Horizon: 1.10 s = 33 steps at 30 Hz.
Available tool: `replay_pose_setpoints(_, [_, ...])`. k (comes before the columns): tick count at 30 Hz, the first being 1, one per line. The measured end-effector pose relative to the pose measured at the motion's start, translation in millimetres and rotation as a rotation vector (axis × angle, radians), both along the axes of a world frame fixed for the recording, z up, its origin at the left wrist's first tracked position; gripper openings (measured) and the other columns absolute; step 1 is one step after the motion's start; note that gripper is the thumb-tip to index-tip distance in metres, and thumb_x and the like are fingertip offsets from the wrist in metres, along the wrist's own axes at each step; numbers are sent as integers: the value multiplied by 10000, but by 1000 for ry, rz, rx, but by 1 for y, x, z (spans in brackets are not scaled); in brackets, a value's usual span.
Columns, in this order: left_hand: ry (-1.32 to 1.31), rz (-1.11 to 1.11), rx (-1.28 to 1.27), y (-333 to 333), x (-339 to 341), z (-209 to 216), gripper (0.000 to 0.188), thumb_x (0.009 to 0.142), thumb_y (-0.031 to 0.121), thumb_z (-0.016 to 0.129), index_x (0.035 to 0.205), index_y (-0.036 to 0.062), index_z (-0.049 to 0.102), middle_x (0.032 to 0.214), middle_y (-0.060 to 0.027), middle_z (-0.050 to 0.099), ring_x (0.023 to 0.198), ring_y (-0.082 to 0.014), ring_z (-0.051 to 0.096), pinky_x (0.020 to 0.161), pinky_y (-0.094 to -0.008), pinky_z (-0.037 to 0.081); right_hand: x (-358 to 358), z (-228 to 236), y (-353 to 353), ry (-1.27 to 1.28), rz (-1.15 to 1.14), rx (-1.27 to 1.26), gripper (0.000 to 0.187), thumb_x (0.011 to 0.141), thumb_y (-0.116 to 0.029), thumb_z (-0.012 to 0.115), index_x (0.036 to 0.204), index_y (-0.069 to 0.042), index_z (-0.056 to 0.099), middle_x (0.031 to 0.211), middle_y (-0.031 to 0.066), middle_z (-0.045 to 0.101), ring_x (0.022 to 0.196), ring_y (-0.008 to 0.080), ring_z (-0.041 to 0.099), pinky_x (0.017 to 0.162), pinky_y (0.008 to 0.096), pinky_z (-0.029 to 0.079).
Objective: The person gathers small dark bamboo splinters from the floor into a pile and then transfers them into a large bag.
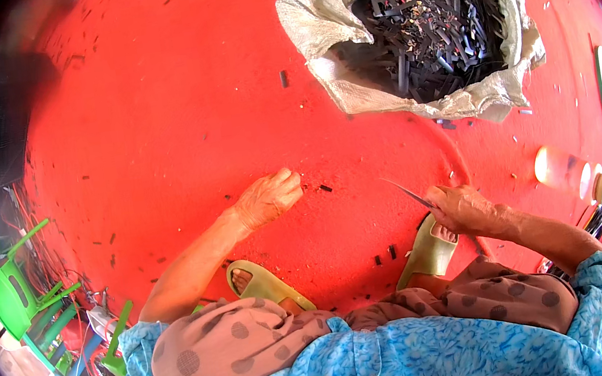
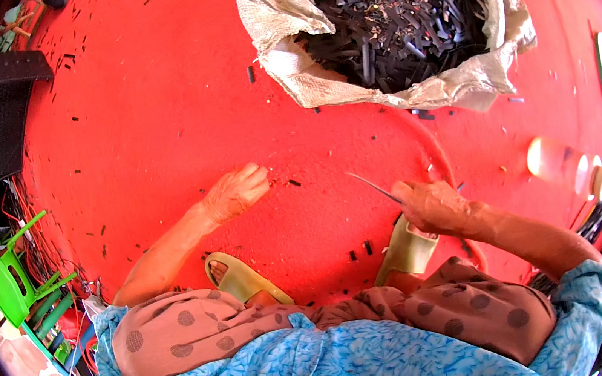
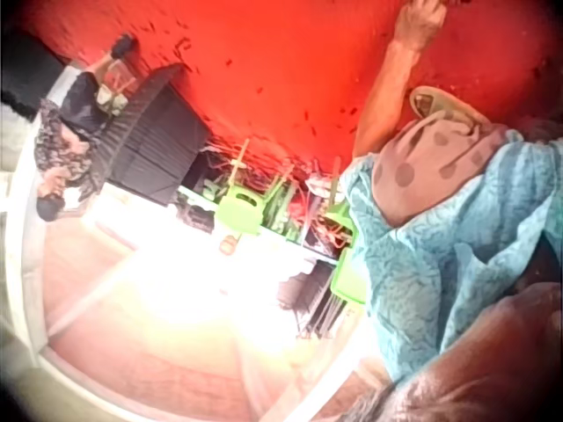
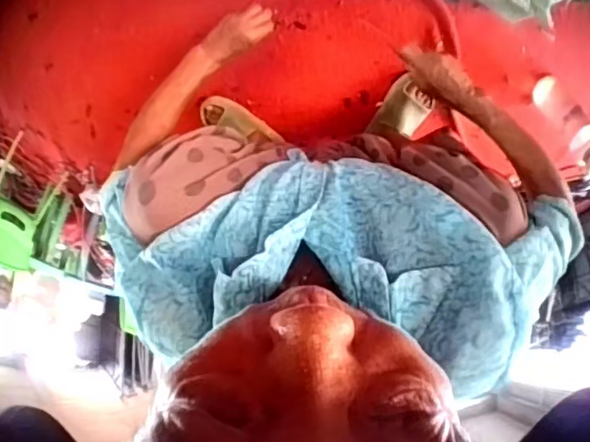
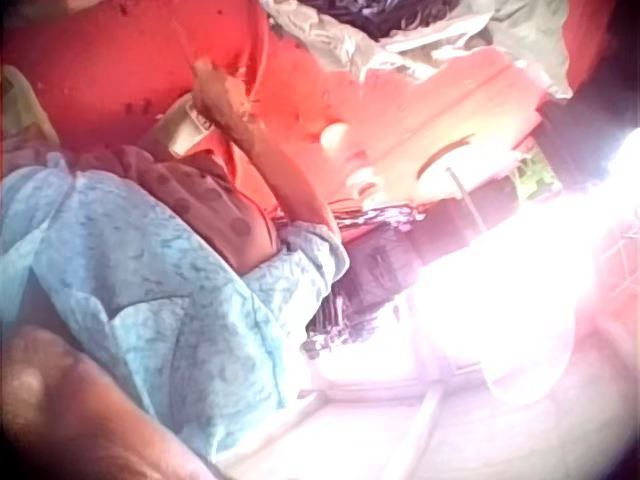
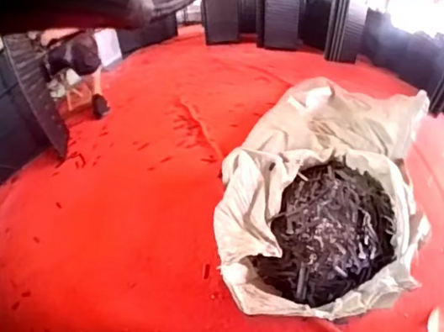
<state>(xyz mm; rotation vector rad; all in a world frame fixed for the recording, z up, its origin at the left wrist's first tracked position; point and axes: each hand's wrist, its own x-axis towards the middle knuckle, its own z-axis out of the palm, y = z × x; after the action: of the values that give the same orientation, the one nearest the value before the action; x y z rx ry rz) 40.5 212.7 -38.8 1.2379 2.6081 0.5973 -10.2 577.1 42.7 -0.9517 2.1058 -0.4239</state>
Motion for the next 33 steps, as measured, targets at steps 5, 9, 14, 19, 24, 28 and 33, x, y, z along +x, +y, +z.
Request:
replay_pose_setpoints(5, [-3,-3,-53,5,-2,-2,83,660,95,524,666,84,442,732,-49,408,732,-196,458,520,-282,474,-2,-10,-3,-21,21,20,144,768,-103,497,840,-20,405,687,183,524,661,370,550,545,442,433])
replay_pose_setpoints(9, [-52,95,-1,4,-3,-6,79,658,59,531,672,69,454,725,-69,424,736,-219,472,524,-289,465,-7,-12,-8,-12,-27,-84,192,733,-76,509,874,-26,389,701,180,522,627,375,550,522,454,438])
replay_pose_setpoints(14, [-345,371,231,-8,-12,3,45,696,13,554,710,42,523,723,-66,513,701,-201,524,566,-254,461,-7,-13,-9,4,-81,-192,184,757,-87,499,889,-20,389,686,179,517,618,378,540,521,446,432])
replay_pose_setpoints(19, [-1312,715,788,19,-81,89,57,749,45,618,773,41,566,809,-47,569,681,-102,535,614,-242,459,-13,-7,0,-92,-218,-136,171,769,-99,500,896,-36,405,638,182,515,617,387,536,523,456,413])
replay_pose_setpoints(24, [-1409,638,972,91,-157,129,106,720,4,616,806,35,562,779,-66,572,663,-126,540,591,-231,455,-4,-26,-1,-152,-321,-183,174,779,-138,507,902,-52,419,646,172,526,626,385,535,525,460,401])
replay_pose_setpoints(28, [-1492,617,1616,160,-179,114,143,734,-36,529,843,51,558,784,-93,583,698,-187,556,607,-259,457,21,-53,-16,-153,-425,-325,158,776,-122,496,893,-55,413,643,192,533,609,398,544,519,483,415])
replay_pose_setpoints(33, [-1693,564,2053,205,-170,80,220,778,25,492,991,21,547,949,-129,569,894,-259,541,795,-365,475,48,-60,-6,-401,-677,-469,181,767,-125,518,914,-67,431,653,191,538,612,384,556,514,476,412])
